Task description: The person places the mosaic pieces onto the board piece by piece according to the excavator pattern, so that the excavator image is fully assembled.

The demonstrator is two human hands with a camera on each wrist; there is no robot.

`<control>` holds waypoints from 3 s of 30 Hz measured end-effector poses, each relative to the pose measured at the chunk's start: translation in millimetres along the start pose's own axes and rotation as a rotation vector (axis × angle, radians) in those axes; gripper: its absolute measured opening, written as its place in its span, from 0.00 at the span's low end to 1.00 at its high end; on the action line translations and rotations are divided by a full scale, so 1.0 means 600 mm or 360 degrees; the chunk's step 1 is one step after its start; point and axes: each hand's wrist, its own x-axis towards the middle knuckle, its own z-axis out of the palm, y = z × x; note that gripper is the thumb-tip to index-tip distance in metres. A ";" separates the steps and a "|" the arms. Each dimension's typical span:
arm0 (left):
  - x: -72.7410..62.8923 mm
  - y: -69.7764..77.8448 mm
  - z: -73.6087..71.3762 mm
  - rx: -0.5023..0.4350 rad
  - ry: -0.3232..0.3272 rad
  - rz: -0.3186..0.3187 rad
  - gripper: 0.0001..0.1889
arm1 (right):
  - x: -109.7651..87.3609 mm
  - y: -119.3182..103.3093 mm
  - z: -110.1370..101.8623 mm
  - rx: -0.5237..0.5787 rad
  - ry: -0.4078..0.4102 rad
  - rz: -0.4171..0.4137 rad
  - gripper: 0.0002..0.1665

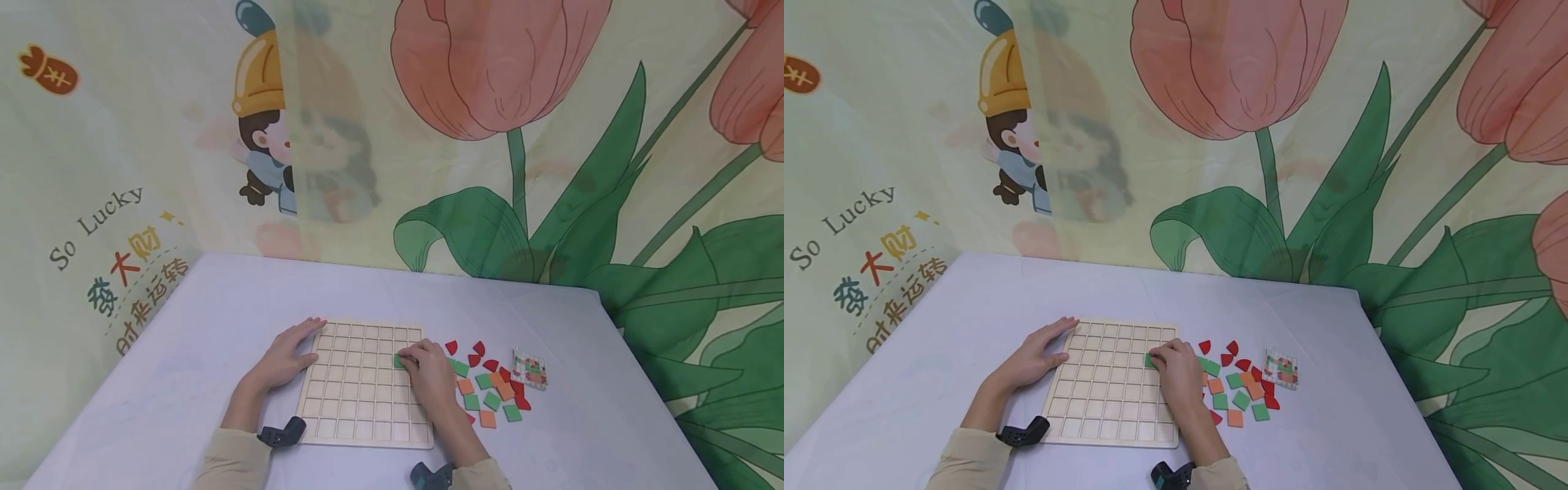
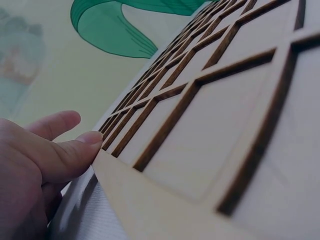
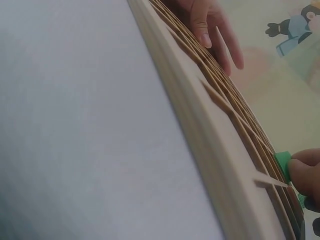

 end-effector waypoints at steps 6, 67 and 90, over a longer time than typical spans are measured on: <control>0.000 0.000 -0.002 0.0013 0.0020 0.0015 0.33 | 0.000 -0.002 0.000 -0.0059 -0.0013 -0.0050 0.06; 0.001 -0.005 0.002 -0.0028 -0.0009 0.0016 0.33 | 0.003 0.015 -0.046 0.0349 -0.0590 0.0023 0.07; -0.002 0.001 0.002 -0.0011 -0.0004 -0.0015 0.34 | 0.004 0.019 -0.046 0.0201 -0.0473 0.0037 0.06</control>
